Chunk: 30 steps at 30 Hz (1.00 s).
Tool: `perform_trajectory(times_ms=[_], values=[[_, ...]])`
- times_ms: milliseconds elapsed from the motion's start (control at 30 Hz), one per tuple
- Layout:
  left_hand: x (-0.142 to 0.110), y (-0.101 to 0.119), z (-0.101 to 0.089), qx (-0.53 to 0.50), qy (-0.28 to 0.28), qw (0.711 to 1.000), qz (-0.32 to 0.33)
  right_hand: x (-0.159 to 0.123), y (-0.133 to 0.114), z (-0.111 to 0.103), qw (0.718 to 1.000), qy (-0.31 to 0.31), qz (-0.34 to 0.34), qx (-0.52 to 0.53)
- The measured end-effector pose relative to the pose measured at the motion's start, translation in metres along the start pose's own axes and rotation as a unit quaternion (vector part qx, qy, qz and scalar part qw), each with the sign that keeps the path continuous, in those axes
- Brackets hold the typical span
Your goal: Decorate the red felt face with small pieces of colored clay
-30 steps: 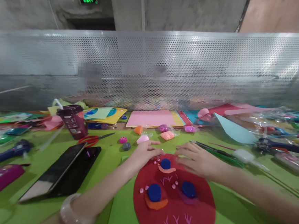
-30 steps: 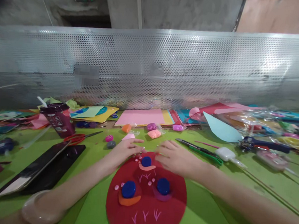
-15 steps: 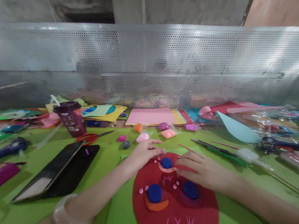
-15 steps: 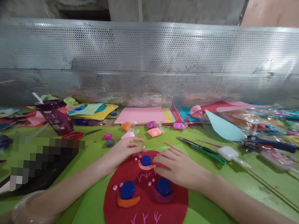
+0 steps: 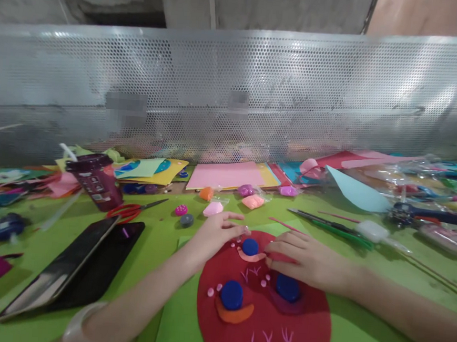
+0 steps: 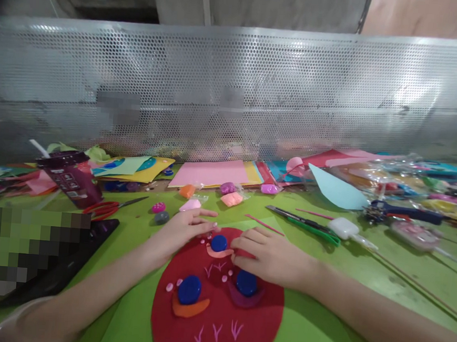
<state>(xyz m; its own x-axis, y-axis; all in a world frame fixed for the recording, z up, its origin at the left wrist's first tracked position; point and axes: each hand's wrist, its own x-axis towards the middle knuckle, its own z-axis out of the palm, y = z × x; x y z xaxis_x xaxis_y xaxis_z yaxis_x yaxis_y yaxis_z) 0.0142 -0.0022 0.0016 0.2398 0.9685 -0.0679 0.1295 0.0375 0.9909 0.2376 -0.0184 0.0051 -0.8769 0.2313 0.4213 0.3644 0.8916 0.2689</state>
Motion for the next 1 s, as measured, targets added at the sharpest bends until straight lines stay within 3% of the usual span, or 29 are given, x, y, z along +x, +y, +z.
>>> perform_trajectory(times_ms=[767, 1000], values=[[0.0003, -0.0024, 0.0001, -0.014, 0.009, 1.0, -0.015, -0.0036, 0.0039, 0.0018, 0.999, -0.007, -0.013, -0.036], [-0.0001, -0.003, -0.0009, -0.016, 0.006, 1.0, -0.015, -0.0028, 0.0014, -0.0045, 0.999, -0.016, 0.039, 0.023]])
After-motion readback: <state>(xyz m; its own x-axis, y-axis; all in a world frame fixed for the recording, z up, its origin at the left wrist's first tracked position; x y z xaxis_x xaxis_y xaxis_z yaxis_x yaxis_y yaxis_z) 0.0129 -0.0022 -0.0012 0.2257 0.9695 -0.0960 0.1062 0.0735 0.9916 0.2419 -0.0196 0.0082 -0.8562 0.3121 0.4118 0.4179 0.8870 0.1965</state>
